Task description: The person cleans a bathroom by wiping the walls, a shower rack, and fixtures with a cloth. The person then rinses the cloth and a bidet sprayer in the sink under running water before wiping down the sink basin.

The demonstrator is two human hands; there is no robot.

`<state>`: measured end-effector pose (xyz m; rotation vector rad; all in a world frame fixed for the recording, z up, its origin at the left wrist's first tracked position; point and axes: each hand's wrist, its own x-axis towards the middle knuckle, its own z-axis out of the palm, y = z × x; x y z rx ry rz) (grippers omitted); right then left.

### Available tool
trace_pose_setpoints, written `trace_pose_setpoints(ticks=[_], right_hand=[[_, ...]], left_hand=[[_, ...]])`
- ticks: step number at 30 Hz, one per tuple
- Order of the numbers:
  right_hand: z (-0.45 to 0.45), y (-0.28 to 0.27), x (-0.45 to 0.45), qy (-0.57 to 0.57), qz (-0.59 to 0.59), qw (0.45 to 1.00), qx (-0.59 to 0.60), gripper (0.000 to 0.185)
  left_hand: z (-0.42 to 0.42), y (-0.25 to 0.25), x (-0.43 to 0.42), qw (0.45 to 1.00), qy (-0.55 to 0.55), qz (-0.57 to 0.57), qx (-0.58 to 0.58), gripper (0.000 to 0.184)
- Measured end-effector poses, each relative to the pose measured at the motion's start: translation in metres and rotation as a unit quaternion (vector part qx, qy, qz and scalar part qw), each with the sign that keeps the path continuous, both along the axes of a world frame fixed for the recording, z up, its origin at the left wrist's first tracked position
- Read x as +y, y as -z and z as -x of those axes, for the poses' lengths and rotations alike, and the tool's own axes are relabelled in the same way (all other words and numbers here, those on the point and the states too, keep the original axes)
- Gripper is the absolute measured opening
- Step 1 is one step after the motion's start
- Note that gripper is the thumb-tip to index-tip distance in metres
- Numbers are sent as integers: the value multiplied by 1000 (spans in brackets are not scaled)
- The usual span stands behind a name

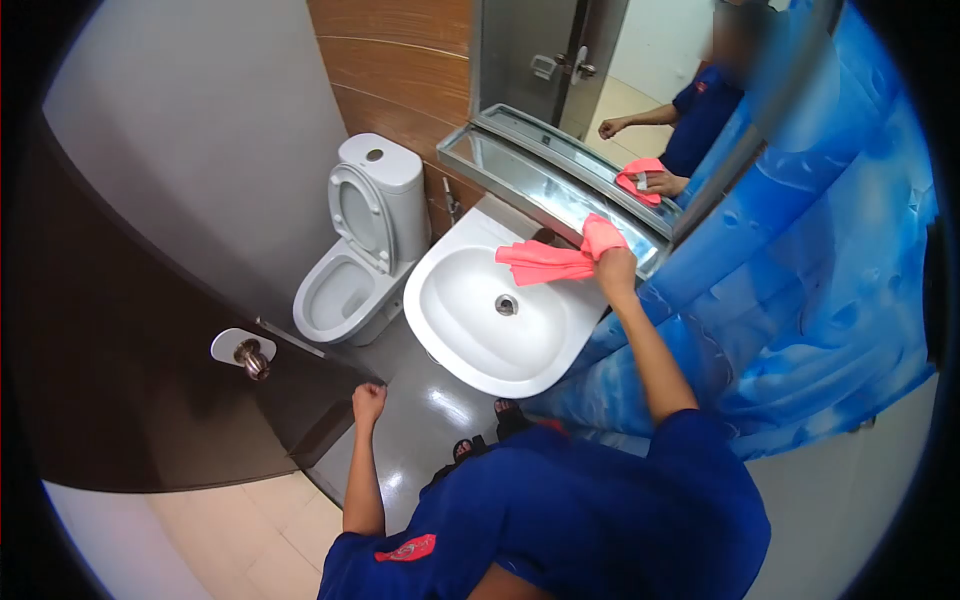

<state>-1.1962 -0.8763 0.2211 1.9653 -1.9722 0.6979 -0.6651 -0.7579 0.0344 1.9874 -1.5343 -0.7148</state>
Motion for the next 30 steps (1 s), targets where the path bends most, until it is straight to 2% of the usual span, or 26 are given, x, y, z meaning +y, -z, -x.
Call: trace_pose_setpoints(ticks=[2, 5, 9, 10, 13, 15, 16, 17, 19, 23, 25, 26, 27, 28, 29, 30], right_hand=[[13, -15, 33, -44, 86, 995, -34, 30], [36, -17, 69, -30, 82, 995, -47, 33], [40, -42, 95, 9, 66, 997, -25, 17], [40, -48, 104, 19, 81, 990, -112, 17], [54, -80, 119, 188, -132, 967, -115, 17], [71, -86, 118, 98, -219, 949, -206, 19], [78, -88, 110, 98, -237, 956, -141, 21], [70, -94, 106, 66, -188, 897, -395, 19], [74, -107, 87, 7, -108, 778, -619, 22], [46, -171, 69, -161, 77, 742, -646, 23], [18, -192, 58, -182, 211, 751, -598, 26], [16, -187, 50, -122, 223, 852, -458, 35], [-2, -179, 43, -19, 224, 905, -361, 43], [5, -153, 24, -12, 144, 938, -315, 49], [-12, -142, 12, -66, 63, 949, -301, 50], [13, -78, -38, -88, -27, 977, -193, 57]], left_hand=[[-16, 29, 23, 999, -9, -31, 13, 27], [-33, 69, 53, 995, -31, -86, 38, 25], [-40, 86, 88, 983, -82, -131, 104, 24], [-44, 88, 96, 983, -79, -132, 99, 23], [-55, 96, 125, 978, -93, -152, 107, 22], [-57, 92, 139, 966, -117, -184, 137, 21], [-57, 92, 143, 961, -127, -196, 146, 21], [-57, 92, 147, 956, -137, -209, 154, 22], [-57, 93, 153, 949, -152, -221, 167, 22], [-53, 84, 154, 947, -145, -218, 186, 20], [-51, 84, 156, 944, -139, -223, 199, 20], [-50, 86, 157, 942, -141, -225, 205, 19], [-48, 85, 157, 940, -143, -227, 212, 19], [-45, 84, 159, 940, -146, -224, 213, 19], [-40, 77, 161, 939, -149, -223, 215, 19], [-35, 73, 163, 939, -152, -220, 217, 19]])
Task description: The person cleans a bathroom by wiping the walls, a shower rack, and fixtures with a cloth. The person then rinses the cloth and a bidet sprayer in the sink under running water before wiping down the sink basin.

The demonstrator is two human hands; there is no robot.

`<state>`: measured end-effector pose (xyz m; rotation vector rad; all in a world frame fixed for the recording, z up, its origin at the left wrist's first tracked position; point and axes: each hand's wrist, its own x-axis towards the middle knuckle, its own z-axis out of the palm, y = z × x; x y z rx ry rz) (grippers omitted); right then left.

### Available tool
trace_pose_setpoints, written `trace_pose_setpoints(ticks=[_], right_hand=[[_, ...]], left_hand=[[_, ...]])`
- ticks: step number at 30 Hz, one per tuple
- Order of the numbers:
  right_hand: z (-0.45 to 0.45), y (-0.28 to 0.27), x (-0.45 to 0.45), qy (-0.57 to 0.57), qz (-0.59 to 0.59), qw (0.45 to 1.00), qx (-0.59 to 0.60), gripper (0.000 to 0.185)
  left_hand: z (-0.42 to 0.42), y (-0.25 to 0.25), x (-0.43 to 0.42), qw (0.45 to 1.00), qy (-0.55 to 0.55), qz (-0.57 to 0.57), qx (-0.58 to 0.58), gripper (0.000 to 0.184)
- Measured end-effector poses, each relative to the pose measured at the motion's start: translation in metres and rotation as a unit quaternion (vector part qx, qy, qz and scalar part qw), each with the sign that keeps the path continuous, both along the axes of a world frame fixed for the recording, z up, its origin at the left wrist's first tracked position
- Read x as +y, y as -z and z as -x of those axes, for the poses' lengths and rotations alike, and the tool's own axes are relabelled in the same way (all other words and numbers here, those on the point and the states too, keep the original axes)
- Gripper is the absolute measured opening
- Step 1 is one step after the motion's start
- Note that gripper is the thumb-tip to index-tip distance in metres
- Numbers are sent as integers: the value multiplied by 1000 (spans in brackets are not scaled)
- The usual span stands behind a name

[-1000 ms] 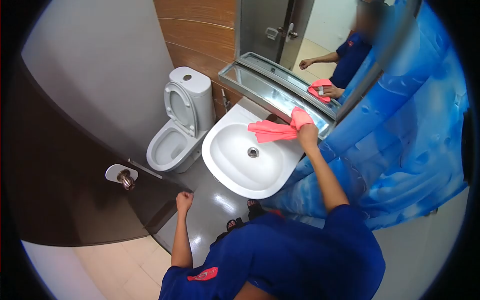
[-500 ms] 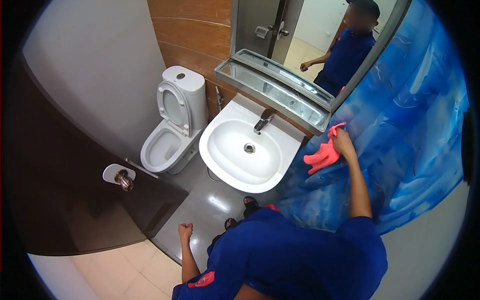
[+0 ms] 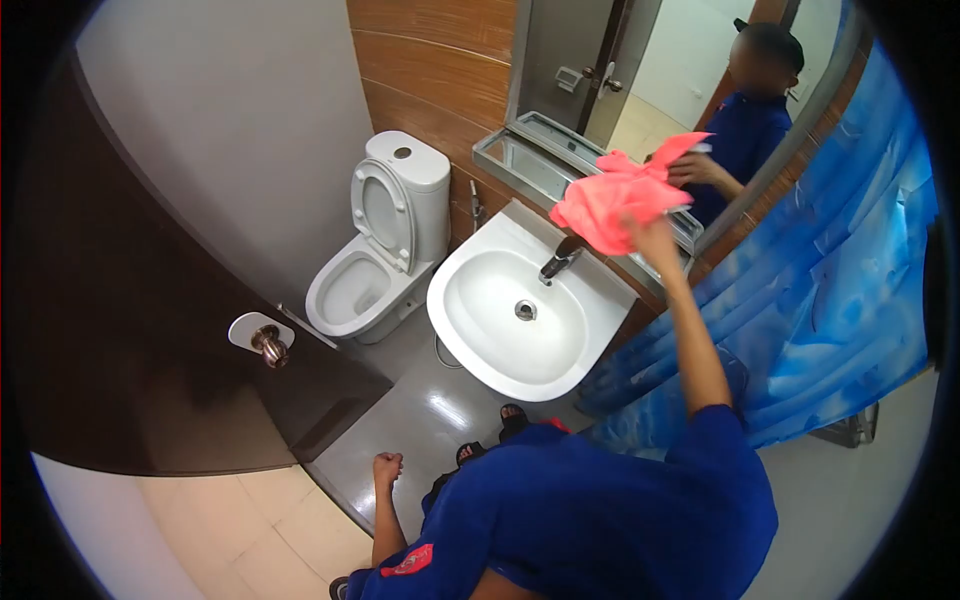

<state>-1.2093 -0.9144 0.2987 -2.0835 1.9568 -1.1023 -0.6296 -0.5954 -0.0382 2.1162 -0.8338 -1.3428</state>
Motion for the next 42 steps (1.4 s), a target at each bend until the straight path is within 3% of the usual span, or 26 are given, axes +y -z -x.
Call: trace_pose_setpoints(ticks=[2, 4, 6, 8, 9, 11, 13, 15, 19, 23, 25, 28, 31, 34, 36, 39, 40, 41, 42], right_hand=[[-60, 21, -21, -28, -70, 994, 84, 64], [-98, 25, -50, 31, -11, 951, 306, 71], [-115, 54, -120, -44, 22, 965, 257, 72], [-149, 56, -188, -94, -79, 964, 236, 74], [-166, 46, -204, -77, -139, 983, 89, 71], [-187, 43, -232, -41, -69, 978, 192, 65], [-176, 33, -231, -59, -67, 973, 215, 63], [-159, 40, -205, -59, -74, 968, 232, 62], [-63, 41, -100, -6, -114, 953, 279, 62], [5, 40, 22, 110, -88, 955, 262, 59], [14, 23, 70, 195, -116, 926, 303, 50], [29, 15, 101, 164, -70, 918, 354, 42], [10, 0, 121, 160, -96, 927, 326, 38], [-12, -5, 163, 184, -109, 956, 199, 36], [-30, 37, 184, 204, 26, 958, 199, 42], [-38, 123, 152, 180, 52, 981, -45, 44], [-46, 140, 128, 191, 118, 972, -68, 35], [-38, 178, 102, 179, 88, 978, -60, 37], [-36, 190, 74, 191, -85, 978, -24, 38]], left_hand=[[4, 9, 6, 1000, -7, -5, 4, 19], [10, 10, 8, 1000, -12, -9, 0, 19], [17, 7, 8, 1000, -2, -13, -1, 19], [19, 8, 8, 999, 40, -21, -22, 20], [21, 10, -2, 996, 76, -22, -40, 20], [31, -6, -15, 996, 91, -12, -18, 21], [32, -20, -29, 995, 94, 7, -13, 19], [25, -23, -28, 995, 87, 45, 10, 17], [13, -13, -7, 998, 55, 9, 8, 17], [13, 10, 25, 996, 84, -37, 18, 18], [15, 21, 33, 993, 95, -56, 49, 18], [18, 43, 38, 988, 135, -61, 44, 16], [11, 46, 38, 985, 130, -76, 80, 15], [-5, 44, 44, 992, 65, -54, 99, 11], [-11, 39, 54, 992, 13, -56, 115, 8], [-7, 37, 68, 993, 14, -76, 84, 10], [-3, 36, 69, 993, 18, -86, 81, 12], [6, 31, 66, 993, 22, -87, 81, 12], [11, 28, 68, 992, 27, -92, 77, 12]])
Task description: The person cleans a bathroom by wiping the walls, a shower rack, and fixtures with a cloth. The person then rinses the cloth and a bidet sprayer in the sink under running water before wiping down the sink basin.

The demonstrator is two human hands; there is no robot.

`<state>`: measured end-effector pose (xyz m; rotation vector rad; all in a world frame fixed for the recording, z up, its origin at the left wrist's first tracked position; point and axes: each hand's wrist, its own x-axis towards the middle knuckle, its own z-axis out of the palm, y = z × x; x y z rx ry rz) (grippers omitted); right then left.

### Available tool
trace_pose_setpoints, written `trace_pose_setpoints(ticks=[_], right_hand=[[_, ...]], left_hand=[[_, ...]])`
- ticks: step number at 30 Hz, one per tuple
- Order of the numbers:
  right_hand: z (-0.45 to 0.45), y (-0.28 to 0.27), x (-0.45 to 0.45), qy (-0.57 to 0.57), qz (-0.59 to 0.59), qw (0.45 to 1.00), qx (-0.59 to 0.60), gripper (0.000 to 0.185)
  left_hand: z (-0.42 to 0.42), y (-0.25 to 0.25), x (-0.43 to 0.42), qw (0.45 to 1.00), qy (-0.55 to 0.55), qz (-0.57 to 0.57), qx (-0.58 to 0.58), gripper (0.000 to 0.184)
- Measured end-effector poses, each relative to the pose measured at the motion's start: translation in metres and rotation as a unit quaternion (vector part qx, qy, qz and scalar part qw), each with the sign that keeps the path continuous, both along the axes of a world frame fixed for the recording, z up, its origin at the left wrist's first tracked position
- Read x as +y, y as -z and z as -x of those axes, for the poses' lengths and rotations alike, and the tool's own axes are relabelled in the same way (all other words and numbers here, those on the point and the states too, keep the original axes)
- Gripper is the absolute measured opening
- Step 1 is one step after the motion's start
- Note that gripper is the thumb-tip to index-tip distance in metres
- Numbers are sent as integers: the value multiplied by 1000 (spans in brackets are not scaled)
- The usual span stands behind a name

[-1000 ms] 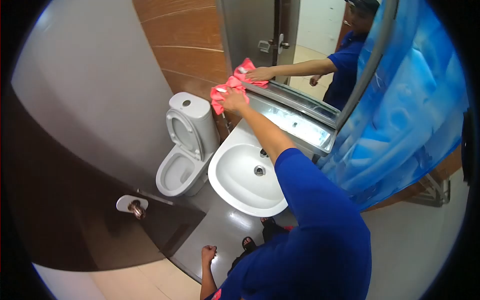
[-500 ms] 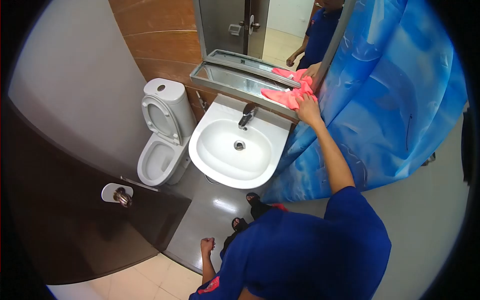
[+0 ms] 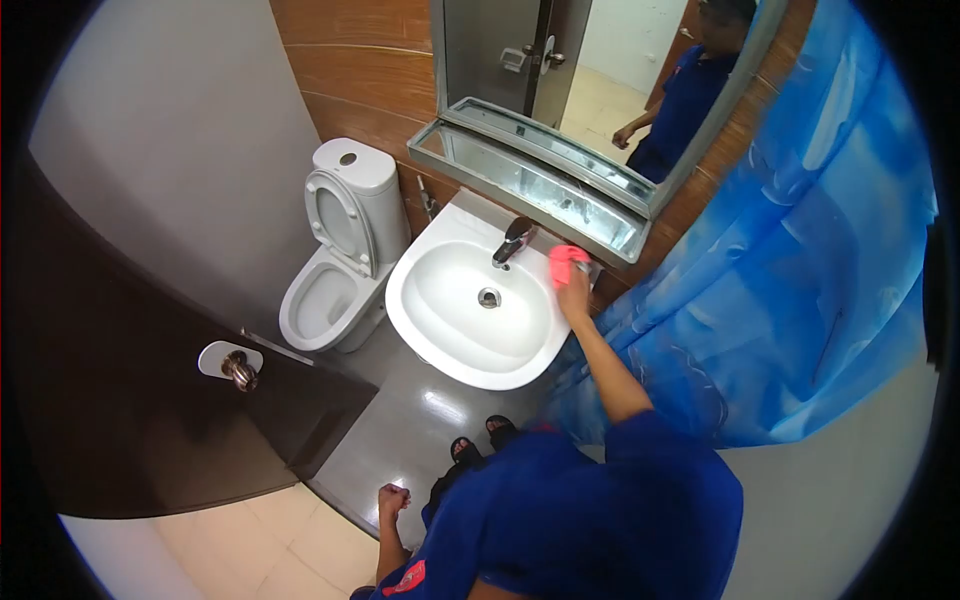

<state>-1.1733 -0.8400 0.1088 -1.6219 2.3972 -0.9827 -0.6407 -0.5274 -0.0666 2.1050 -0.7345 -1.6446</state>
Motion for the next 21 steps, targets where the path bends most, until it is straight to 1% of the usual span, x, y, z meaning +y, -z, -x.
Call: trace_pose_setpoints(ticks=[2, 4, 5, 7, 9, 10, 12, 13, 14, 16, 17, 18, 19, 20, 21], right_hand=[[9, 22, -51, -89, -57, 993, 43, 43], [20, 53, -86, -154, -72, 984, 62, 42], [24, 68, -98, -174, -60, 981, 60, 38], [38, 89, -98, -186, -93, 977, 49, 37], [31, 54, -78, -169, -174, 970, 31, 40], [39, 61, -58, -193, -96, 976, 18, 40], [36, 47, -10, -191, -70, 970, 136, 38], [36, 47, 14, -212, -82, 964, 141, 39], [32, 49, 38, -234, -93, 956, 147, 40], [10, 60, 82, -239, -105, 943, 206, 44], [-6, 63, 98, -235, -113, 943, 205, 49], [-29, 63, 118, -226, -125, 944, 204, 54], [-55, 59, 133, -227, -120, 951, 171, 58], [-80, 57, 142, -236, -134, 948, 167, 58], [-105, 50, 150, -252, -126, 935, 216, 58]], left_hand=[[8, -12, -2, 1000, 17, 3, -6, 13], [15, -22, -8, 999, 35, 19, -8, 13], [16, -25, -11, 998, 39, 39, -9, 13], [15, -32, -7, 996, 45, 70, -6, 13], [20, -48, -1, 998, 25, 52, -30, 13], [16, -55, 5, 998, 16, 46, -45, 12], [6, -52, 24, 995, -17, 64, -70, 12], [6, -50, 42, 993, -37, 71, -82, 11], [9, -55, 53, 995, -62, 42, -69, 11], [12, -40, 83, 991, -102, 25, -81, 12], [19, -36, 97, 988, -120, 11, -92, 13], [24, -34, 111, 988, -135, 3, -79, 13], [28, -30, 119, 988, -143, -5, -65, 13], [30, -25, 123, 988, -147, -10, -51, 13], [29, -18, 125, 988, -146, -3, -48, 13]])
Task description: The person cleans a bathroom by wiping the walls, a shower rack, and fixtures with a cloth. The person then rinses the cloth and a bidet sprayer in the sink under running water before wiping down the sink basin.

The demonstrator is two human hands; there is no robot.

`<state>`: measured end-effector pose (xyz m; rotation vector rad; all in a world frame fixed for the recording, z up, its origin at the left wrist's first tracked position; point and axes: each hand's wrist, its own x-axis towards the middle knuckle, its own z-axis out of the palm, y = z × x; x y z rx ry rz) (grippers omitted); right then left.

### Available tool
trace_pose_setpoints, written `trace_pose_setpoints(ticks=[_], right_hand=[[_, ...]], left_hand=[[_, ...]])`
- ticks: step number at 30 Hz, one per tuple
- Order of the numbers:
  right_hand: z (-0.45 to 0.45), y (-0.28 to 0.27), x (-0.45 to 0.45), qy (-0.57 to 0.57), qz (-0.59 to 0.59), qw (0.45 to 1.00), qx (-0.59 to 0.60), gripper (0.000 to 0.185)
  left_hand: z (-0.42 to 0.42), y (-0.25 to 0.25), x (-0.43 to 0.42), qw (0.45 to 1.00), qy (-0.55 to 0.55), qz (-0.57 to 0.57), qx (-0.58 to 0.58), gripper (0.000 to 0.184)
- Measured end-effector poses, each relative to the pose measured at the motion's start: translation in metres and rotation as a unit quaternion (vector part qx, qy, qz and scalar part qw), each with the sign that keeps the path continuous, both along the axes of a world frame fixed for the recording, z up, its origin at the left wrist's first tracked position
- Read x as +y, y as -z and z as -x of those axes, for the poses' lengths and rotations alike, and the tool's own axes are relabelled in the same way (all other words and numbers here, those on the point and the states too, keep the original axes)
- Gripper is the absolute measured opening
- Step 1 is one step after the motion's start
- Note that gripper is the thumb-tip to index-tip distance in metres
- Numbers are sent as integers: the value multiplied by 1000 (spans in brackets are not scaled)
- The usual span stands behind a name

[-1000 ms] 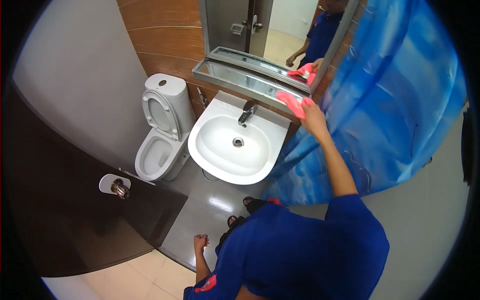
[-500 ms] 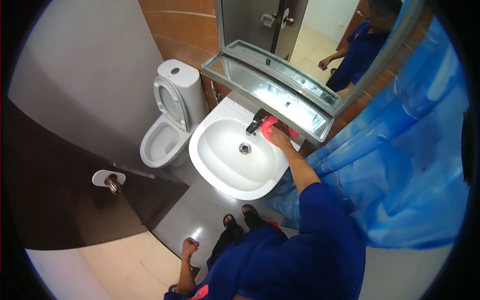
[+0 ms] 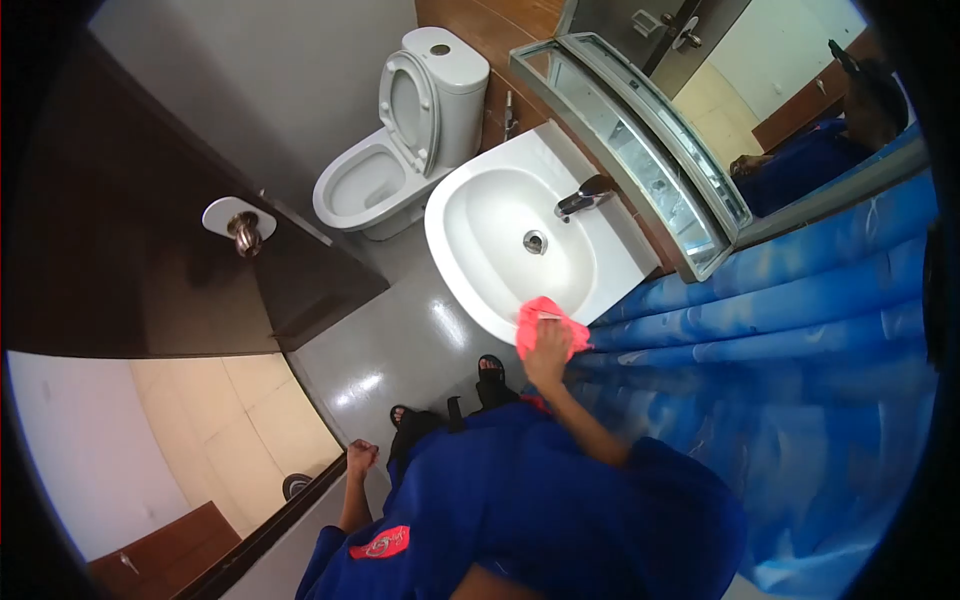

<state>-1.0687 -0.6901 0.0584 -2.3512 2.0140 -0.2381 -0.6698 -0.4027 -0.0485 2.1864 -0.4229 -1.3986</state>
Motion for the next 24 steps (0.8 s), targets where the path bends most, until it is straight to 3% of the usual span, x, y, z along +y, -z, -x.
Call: trace_pose_setpoints(ticks=[4, 9, 10, 11, 12, 13, 14, 15, 16, 17, 19, 24], right_hand=[[-92, -1, -4, -17, 60, 997, -39, 52], [-176, 22, -78, 6, 126, 992, -31, 33], [-182, 46, -97, -6, 143, 988, -65, 30], [-186, 57, -112, -3, 129, 990, -64, 27], [-184, 81, -127, -49, 228, 967, -101, 25], [-183, 75, -127, -43, 193, 979, -41, 35], [-189, 63, -122, -40, 278, 958, -62, 37], [-180, 76, -128, -39, 258, 964, 56, 40], [-181, 62, -119, -55, 263, 958, 98, 41], [-176, 67, -126, -47, 216, 973, 66, 40], [-190, 44, -112, -20, 147, 982, 116, 47], [-203, 21, -97, 17, 111, 974, 199, 51]], left_hand=[[-23, 12, 5, 999, 24, 42, -15, 13], [-88, 0, 18, 990, 25, 119, -68, 12], [-101, -13, 22, 990, 39, 100, -95, 14], [-123, 8, 39, 964, 133, 107, -205, 15], [-135, 23, 53, 952, 151, 82, -253, 23], [-140, 12, 61, 944, 136, 61, -295, 27], [-156, 40, 81, 935, 154, 68, -311, 26], [-168, 56, 99, 875, 266, 116, -388, 24], [-176, 85, 120, 862, 239, 164, -416, 24], [-170, 34, 121, 960, 5, 141, -243, 21], [-189, 5, 139, 980, -75, 97, -155, 14], [-259, -27, 156, 947, -154, 107, -260, 8]])
